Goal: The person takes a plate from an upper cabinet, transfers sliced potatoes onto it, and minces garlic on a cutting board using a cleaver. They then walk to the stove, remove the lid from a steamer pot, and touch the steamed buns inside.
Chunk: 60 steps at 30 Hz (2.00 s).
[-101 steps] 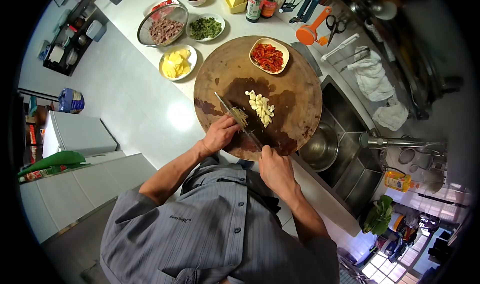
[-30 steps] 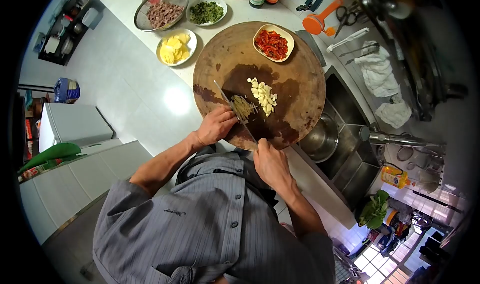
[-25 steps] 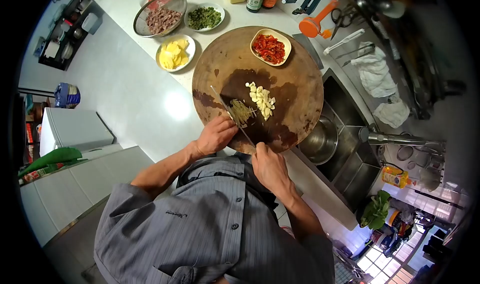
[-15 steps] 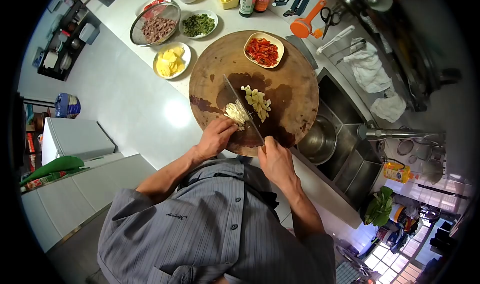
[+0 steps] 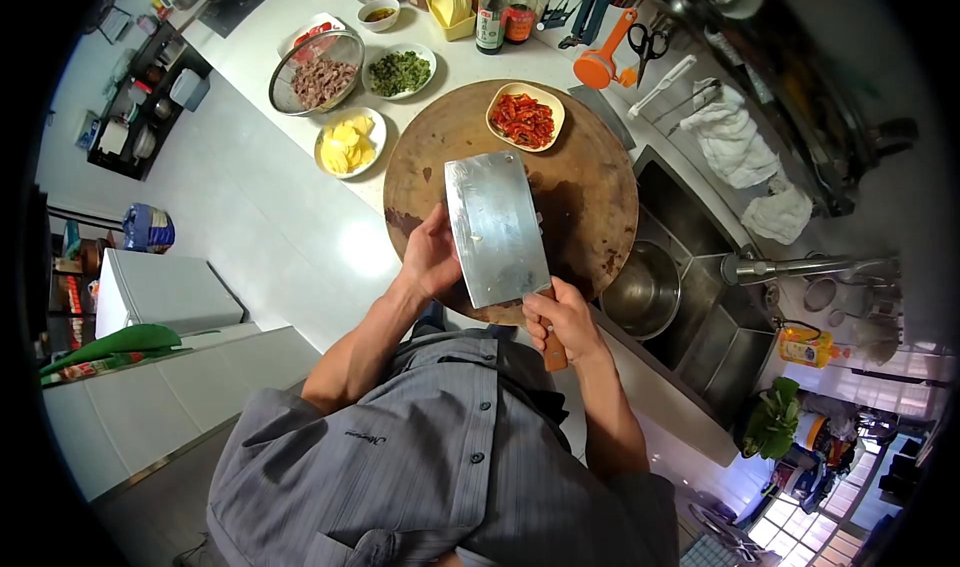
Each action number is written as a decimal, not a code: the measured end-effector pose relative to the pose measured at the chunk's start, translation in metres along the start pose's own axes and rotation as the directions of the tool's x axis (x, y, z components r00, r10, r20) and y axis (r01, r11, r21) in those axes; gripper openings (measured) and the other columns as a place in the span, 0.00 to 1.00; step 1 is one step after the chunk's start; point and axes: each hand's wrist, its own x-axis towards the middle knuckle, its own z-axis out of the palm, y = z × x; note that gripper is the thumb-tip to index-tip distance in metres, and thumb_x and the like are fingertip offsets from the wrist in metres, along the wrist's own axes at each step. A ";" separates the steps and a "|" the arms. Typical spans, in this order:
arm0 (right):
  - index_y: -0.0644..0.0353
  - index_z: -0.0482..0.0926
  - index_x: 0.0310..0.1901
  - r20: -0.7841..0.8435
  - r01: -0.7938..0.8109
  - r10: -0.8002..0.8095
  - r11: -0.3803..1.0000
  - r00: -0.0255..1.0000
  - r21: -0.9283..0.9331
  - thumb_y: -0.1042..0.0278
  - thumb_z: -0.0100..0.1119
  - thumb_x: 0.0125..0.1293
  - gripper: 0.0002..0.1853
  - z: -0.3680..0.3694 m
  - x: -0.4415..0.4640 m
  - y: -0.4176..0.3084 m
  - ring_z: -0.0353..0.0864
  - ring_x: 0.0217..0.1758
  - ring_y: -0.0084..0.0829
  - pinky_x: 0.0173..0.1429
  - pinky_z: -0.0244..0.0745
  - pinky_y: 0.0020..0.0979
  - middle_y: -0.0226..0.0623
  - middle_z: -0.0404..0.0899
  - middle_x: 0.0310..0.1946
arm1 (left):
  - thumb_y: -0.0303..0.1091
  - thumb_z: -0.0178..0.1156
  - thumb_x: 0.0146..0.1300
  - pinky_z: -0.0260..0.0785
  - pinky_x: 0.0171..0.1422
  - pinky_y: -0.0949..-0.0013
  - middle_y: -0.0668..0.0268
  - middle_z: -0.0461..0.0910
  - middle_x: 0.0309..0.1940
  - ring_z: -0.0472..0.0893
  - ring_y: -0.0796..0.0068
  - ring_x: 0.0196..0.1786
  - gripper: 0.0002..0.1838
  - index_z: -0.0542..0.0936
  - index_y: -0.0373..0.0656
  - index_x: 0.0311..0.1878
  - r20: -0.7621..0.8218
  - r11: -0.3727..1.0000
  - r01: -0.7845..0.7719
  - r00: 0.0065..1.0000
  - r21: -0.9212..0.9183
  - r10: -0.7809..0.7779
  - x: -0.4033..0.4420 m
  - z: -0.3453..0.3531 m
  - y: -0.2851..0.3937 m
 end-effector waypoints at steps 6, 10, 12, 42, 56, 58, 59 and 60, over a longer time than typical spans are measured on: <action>0.59 0.72 0.50 0.066 -0.015 0.006 0.990 0.998 0.141 0.68 0.62 0.76 0.09 -0.023 0.011 0.020 0.73 0.23 0.21 0.23 0.73 0.28 0.31 0.73 0.30 | 0.49 0.43 0.88 0.74 0.74 0.50 0.56 0.86 0.60 0.85 0.57 0.62 0.24 0.78 0.39 0.66 -0.027 0.998 0.052 0.998 -0.037 -0.053 0.004 -0.004 -0.006; 0.58 0.73 0.49 -0.050 0.031 -0.025 0.993 0.998 0.114 0.68 0.62 0.76 0.09 -0.028 0.006 0.020 0.74 0.23 0.21 0.21 0.73 0.29 0.31 0.73 0.30 | 0.43 0.45 0.87 0.80 0.70 0.53 0.55 0.85 0.54 0.86 0.59 0.57 0.20 0.76 0.35 0.63 0.007 0.999 0.027 1.000 -0.037 -0.026 -0.007 -0.001 -0.003; 0.58 0.73 0.49 -0.078 0.043 -0.034 0.992 0.996 0.118 0.68 0.63 0.76 0.09 -0.030 0.003 0.016 0.74 0.23 0.22 0.21 0.73 0.29 0.31 0.73 0.30 | 0.41 0.47 0.87 0.80 0.71 0.54 0.54 0.85 0.56 0.85 0.58 0.59 0.19 0.77 0.34 0.62 0.135 0.999 0.027 0.990 0.041 -0.033 -0.009 -0.008 -0.001; 0.69 0.69 0.44 -0.132 -0.043 -0.457 0.199 0.880 -0.979 0.68 0.60 0.75 0.13 -0.014 -0.016 -0.008 0.84 0.43 0.69 0.47 0.78 0.61 0.66 0.83 0.33 | 0.29 0.73 0.61 0.75 0.60 0.56 0.59 0.86 0.52 0.82 0.51 0.54 0.11 0.92 0.45 0.48 0.763 -0.717 -0.431 0.608 0.548 0.217 0.058 -0.002 -0.013; 0.70 0.69 0.43 -0.088 -0.018 -0.441 0.161 0.893 -0.987 0.69 0.60 0.76 0.12 0.006 -0.025 -0.018 0.84 0.42 0.70 0.46 0.78 0.62 0.67 0.84 0.35 | 0.26 0.75 0.57 0.78 0.56 0.59 0.64 0.88 0.44 0.82 0.56 0.51 0.10 0.91 0.43 0.44 0.790 -0.709 -0.464 0.573 0.532 0.217 0.054 -0.002 -0.012; 0.70 0.69 0.43 -0.081 -0.019 -0.419 0.151 0.905 -0.988 0.69 0.60 0.76 0.12 0.001 -0.015 -0.013 0.84 0.42 0.70 0.46 0.78 0.62 0.67 0.84 0.36 | 0.26 0.73 0.58 0.78 0.54 0.59 0.64 0.87 0.44 0.82 0.57 0.49 0.09 0.92 0.43 0.43 0.757 -0.699 -0.442 0.617 0.562 0.218 0.055 -0.005 -0.012; 0.70 0.69 0.43 -0.076 -0.020 -0.395 0.144 0.916 -0.989 0.69 0.60 0.76 0.12 0.000 -0.011 -0.010 0.83 0.42 0.70 0.45 0.78 0.62 0.67 0.84 0.36 | 0.26 0.73 0.58 0.78 0.54 0.59 0.64 0.87 0.44 0.82 0.57 0.49 0.09 0.92 0.43 0.43 0.756 -0.698 -0.442 0.618 0.563 0.219 0.054 -0.007 -0.013; 0.70 0.69 0.43 -0.077 -0.021 -0.395 0.143 0.916 -0.990 0.69 0.60 0.76 0.12 0.001 -0.011 -0.008 0.83 0.42 0.70 0.45 0.78 0.62 0.67 0.84 0.36 | 0.26 0.74 0.57 0.78 0.53 0.58 0.64 0.87 0.43 0.82 0.56 0.48 0.10 0.91 0.43 0.43 0.764 -0.697 -0.455 0.610 0.554 0.210 0.054 -0.008 -0.013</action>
